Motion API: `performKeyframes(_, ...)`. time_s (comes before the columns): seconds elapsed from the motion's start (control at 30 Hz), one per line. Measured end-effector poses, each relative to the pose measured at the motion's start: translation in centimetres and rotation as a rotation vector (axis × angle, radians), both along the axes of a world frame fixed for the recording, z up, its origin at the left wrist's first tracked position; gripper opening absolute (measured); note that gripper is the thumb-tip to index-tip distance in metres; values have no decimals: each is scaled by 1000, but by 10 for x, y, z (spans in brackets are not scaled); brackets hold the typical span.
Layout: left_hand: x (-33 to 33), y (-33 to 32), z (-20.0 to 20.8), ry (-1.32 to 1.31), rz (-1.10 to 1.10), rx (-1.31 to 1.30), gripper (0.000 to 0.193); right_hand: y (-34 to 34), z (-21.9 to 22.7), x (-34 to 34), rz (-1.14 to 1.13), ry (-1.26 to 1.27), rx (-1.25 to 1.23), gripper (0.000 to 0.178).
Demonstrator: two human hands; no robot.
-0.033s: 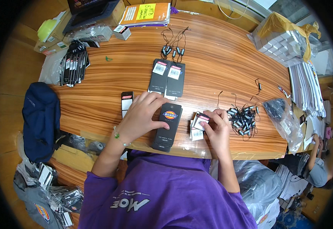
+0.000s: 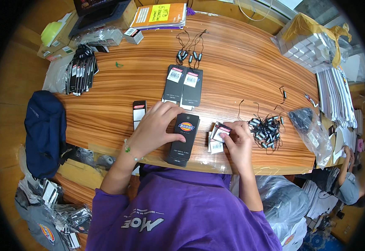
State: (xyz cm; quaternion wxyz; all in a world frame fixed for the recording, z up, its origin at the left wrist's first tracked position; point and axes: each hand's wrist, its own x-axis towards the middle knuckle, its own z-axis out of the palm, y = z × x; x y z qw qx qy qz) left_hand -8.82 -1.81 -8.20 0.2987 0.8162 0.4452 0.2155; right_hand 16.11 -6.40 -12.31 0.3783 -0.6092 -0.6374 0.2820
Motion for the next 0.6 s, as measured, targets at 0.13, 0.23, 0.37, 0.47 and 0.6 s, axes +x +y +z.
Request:
performKeyframes(0.13, 1, -9, 1, -578, 136, -718, 34, -3, -9, 6, -5, 392, -272, 19)
performKeyframes(0.23, 3, -8, -7, -716, 151, -644, 30, 1, 3, 0, -1, 552, -285, 24)
performKeyframes(0.37, 18, -19, 9, -704, 185, -641, 33, -10, 27, -21, 163, 574, -141, 32)
performKeyframes(0.47, 30, -30, 5, -792, 103, -689, 35, -7, 31, -37, 214, 377, -20, 39)
performKeyframes(0.6, 32, -26, 3, -786, 155, -567, 34, 2, 28, -24, 210, 332, 108, 39)
